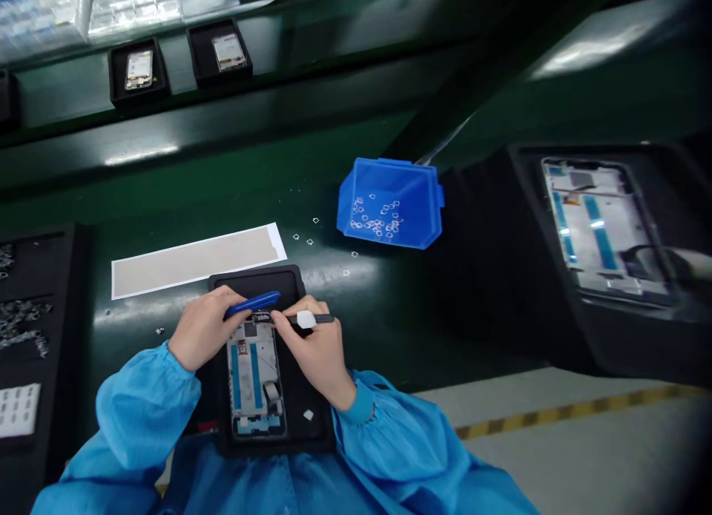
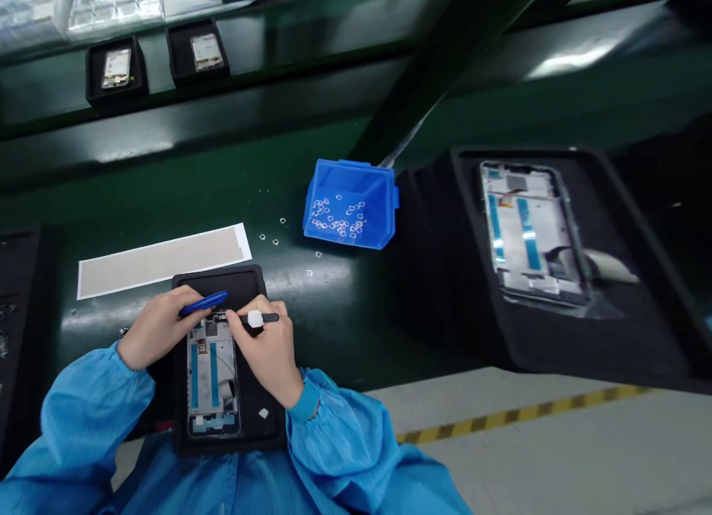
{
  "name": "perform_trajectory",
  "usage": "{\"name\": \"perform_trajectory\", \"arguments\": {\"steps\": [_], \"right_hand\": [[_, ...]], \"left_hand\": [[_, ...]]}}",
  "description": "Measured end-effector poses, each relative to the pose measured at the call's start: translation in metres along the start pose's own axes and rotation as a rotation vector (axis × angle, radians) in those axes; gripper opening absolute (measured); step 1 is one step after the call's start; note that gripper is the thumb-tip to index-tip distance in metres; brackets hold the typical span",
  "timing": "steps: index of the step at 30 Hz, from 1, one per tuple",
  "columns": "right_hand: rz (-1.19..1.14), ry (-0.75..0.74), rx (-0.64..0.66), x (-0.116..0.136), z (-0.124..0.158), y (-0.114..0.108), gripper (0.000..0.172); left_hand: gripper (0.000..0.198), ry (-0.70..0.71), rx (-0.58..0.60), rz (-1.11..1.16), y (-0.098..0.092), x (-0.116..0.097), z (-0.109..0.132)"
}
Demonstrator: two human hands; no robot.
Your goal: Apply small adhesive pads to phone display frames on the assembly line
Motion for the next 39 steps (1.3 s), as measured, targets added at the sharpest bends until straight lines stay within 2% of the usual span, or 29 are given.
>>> {"name": "perform_trajectory", "arguments": {"steps": [31, 39], "right_hand": [[0.036, 0.029, 0.027, 0.001, -0.002, 0.000, 0.022], [0.028, 0.011, 0.027, 0.001, -0.002, 0.000, 0.023]], "left_hand": [[0.033, -0.005, 0.031, -0.029, -0.001, -0.001, -0.005], [0.021, -0.076, 0.021, -0.124, 0.000, -0.011, -0.004]]}}
Point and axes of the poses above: each hand's wrist, its own z-axis away from the middle knuckle, its own y-axis out of the palm, x = y × z, the point moved 2 cm from there along -z, towards the middle knuckle, and after that the axes turned 9 degrees about -z, right-handed, at the moved point
